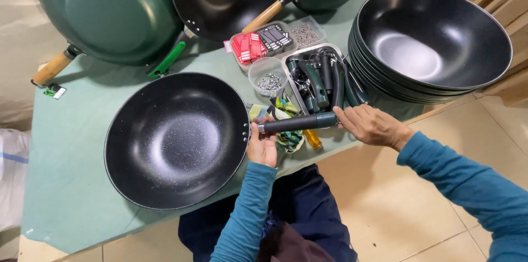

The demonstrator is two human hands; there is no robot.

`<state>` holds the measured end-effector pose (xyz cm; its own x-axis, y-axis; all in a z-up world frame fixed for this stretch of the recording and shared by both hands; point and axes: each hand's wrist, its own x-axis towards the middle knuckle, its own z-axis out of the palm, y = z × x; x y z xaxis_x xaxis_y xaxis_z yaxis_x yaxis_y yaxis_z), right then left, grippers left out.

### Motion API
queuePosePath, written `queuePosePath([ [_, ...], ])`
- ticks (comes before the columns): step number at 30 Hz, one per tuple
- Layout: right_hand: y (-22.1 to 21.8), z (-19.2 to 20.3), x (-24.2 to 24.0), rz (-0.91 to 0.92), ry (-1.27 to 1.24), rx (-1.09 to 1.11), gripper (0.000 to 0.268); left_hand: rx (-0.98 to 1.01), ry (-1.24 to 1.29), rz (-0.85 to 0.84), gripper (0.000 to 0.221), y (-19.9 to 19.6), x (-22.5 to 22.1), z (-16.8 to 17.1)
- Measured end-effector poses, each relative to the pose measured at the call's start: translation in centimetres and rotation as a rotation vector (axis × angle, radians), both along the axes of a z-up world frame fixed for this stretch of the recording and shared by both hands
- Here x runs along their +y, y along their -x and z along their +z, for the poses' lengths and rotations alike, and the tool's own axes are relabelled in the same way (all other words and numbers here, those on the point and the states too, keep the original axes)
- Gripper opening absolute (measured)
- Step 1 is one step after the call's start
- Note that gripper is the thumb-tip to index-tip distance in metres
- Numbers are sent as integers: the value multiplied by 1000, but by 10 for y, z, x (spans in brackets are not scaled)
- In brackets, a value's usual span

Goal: Attaching a handle to a wok using a screwdriver and screws.

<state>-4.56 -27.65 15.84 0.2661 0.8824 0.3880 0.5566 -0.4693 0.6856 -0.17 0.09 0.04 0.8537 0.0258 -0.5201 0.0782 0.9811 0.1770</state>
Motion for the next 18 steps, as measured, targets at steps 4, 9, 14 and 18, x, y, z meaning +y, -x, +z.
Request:
queuePosePath([
  [4,-5,-4,-7,2,53,51,35,2,10,10,24,-5,0,-1],
  [9,-4,-20,-13,-177,-138,447,34,-9,-1,-4,25,-1,-1,-3],
  [14,-6,-14,-13,-290,-309,779,35,-24,-15,-19,25,0,0,0],
  [18,-8,-24,-15,-317,-398,826,34,-20,-6,-15,25,0,0,-6],
])
